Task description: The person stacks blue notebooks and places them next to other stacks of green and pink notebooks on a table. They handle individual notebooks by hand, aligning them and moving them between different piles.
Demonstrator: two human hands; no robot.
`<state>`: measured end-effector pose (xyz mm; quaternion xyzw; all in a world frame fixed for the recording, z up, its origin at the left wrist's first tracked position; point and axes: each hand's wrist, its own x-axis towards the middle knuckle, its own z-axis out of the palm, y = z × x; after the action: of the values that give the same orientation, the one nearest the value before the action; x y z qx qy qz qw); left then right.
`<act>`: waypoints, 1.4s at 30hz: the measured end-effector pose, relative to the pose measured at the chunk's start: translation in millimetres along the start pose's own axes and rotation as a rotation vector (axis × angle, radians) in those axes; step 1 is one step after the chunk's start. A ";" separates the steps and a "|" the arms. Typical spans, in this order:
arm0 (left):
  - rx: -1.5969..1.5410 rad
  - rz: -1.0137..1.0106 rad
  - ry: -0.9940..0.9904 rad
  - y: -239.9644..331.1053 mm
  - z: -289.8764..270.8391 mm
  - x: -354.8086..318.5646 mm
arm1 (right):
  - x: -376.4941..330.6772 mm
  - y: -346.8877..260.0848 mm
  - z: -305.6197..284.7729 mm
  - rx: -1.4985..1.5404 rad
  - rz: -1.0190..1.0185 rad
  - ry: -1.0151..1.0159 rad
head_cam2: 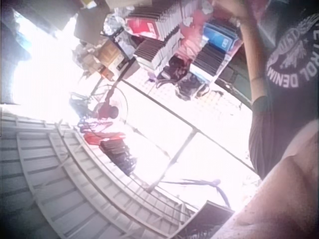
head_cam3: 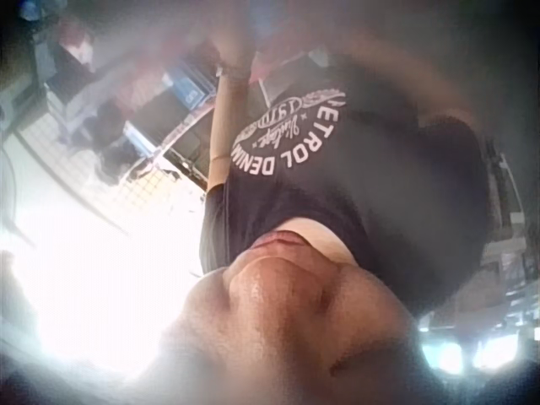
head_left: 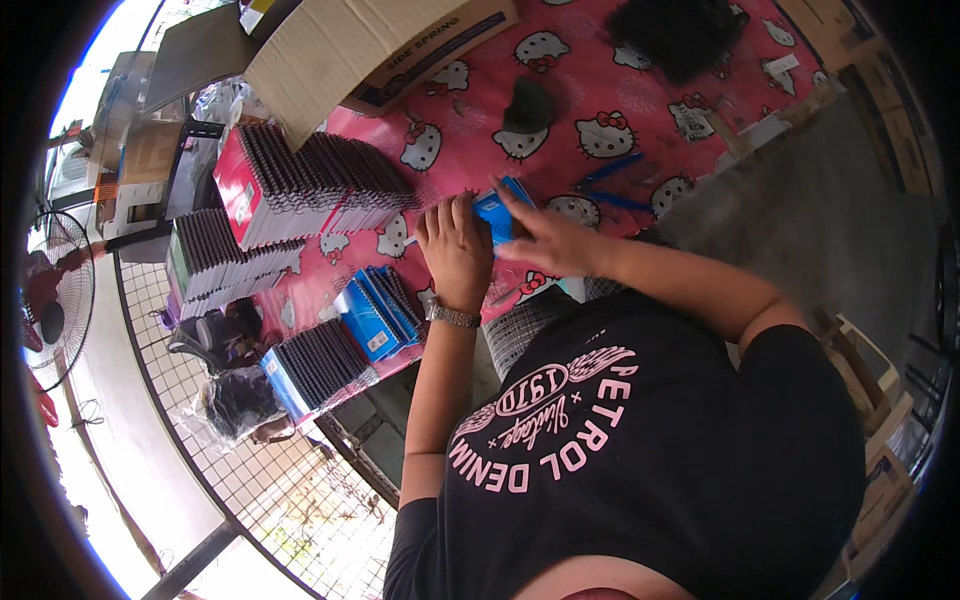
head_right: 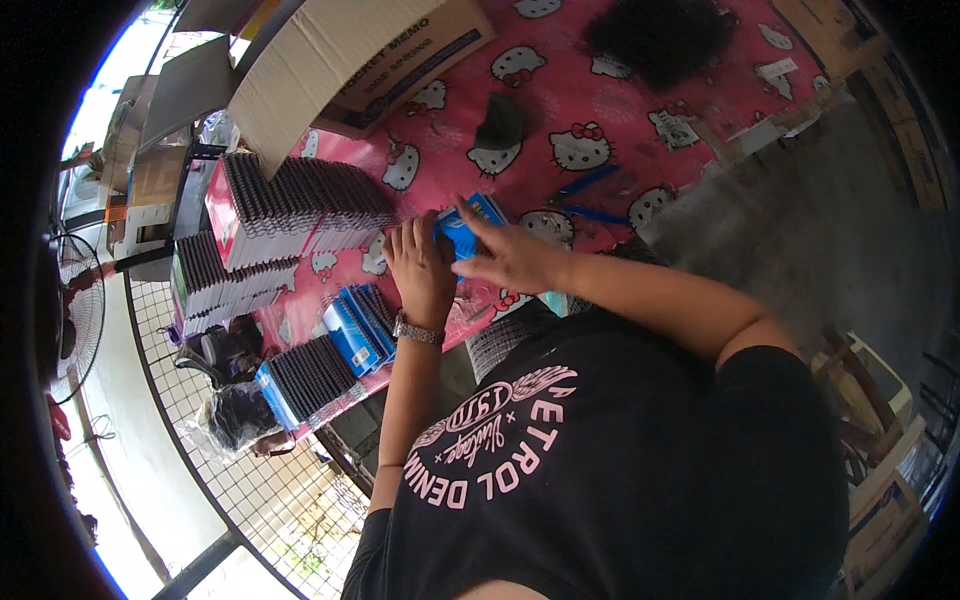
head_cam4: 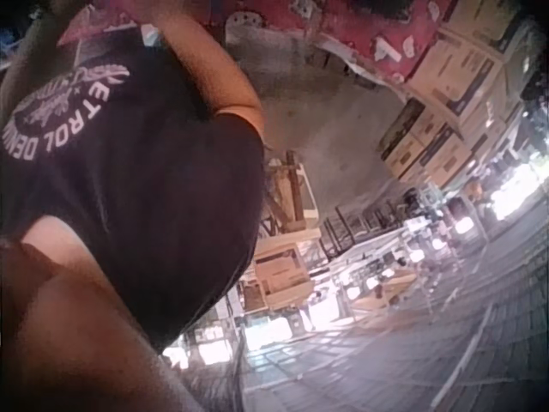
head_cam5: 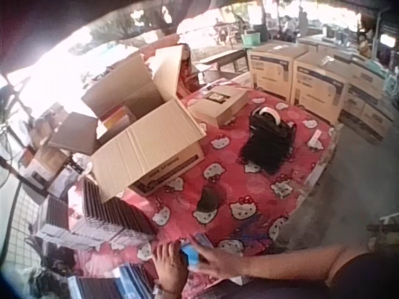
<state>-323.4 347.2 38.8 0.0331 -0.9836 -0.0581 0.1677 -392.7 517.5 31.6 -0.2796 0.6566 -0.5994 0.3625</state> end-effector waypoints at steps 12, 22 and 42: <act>-0.187 0.084 -0.031 -0.4 -14.6 -13.7 | 20.0 -8.4 -43.7 -0.447 -0.470 0.063; -0.205 0.068 -0.041 -2.7 -13.6 -10.9 | 17.1 -11.1 -42.3 -0.518 -0.436 -0.044; -0.223 0.058 -0.035 1.0 -10.7 -14.0 | 50.1 -45.1 -53.4 -0.437 -0.118 -0.147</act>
<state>-306.7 348.3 44.4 -0.0154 -0.9743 -0.1627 0.1548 -468.2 502.8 70.2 -0.4322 0.7251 -0.4413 0.3046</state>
